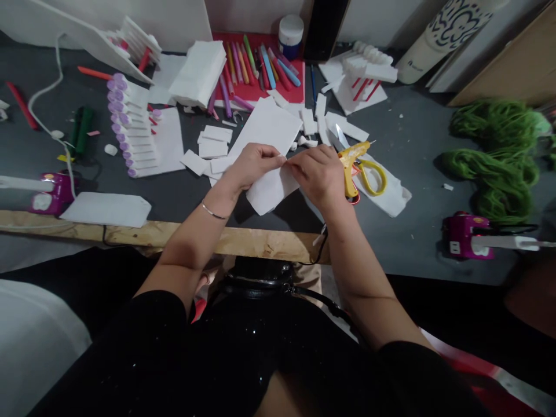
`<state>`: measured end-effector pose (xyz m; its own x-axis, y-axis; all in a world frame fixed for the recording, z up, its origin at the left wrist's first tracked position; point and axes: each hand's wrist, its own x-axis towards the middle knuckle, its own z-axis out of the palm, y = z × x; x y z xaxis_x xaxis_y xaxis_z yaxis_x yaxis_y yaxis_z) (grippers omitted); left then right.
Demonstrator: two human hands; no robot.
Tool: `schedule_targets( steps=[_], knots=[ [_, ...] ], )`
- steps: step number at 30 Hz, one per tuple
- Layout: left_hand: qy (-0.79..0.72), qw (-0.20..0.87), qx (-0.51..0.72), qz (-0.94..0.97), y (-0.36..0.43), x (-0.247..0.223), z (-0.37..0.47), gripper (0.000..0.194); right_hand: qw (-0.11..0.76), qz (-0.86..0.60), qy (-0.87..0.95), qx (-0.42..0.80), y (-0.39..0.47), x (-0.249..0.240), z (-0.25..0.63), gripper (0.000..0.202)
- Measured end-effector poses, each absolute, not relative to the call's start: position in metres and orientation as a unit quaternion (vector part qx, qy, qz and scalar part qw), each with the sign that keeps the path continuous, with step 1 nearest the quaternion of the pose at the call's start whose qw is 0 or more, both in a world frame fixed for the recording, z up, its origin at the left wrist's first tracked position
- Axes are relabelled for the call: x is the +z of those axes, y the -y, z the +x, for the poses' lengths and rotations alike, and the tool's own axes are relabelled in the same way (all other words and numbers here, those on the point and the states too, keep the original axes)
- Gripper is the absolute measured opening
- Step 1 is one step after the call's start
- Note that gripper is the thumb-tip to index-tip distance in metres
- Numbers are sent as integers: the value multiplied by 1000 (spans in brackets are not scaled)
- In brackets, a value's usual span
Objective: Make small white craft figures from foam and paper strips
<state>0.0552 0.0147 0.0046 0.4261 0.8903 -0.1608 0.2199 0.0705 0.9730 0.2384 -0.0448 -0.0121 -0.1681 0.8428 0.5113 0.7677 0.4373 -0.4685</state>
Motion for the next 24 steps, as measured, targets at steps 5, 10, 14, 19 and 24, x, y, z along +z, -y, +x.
schedule_targets(
  steps=[5, 10, 14, 19, 24],
  knots=[
    [-440, 630, 289, 571, -16, 1, 55, 23, 344, -528, 774, 51, 47, -11, 240, 24],
    [-458, 620, 296, 564, -18, -4, 54, 19, 341, -525, 779, 40, 45, -14, 239, 23],
    [-455, 609, 316, 568, -21, -7, 53, 27, 366, -519, 768, 80, 44, -15, 239, 21],
    [-405, 594, 340, 606, -24, -7, 50, 44, 499, -530, 660, 186, 43, -10, 248, 27],
    [-383, 546, 345, 660, -19, 0, 51, 40, 531, -549, 560, 320, 42, -6, 248, 29]
  ],
)
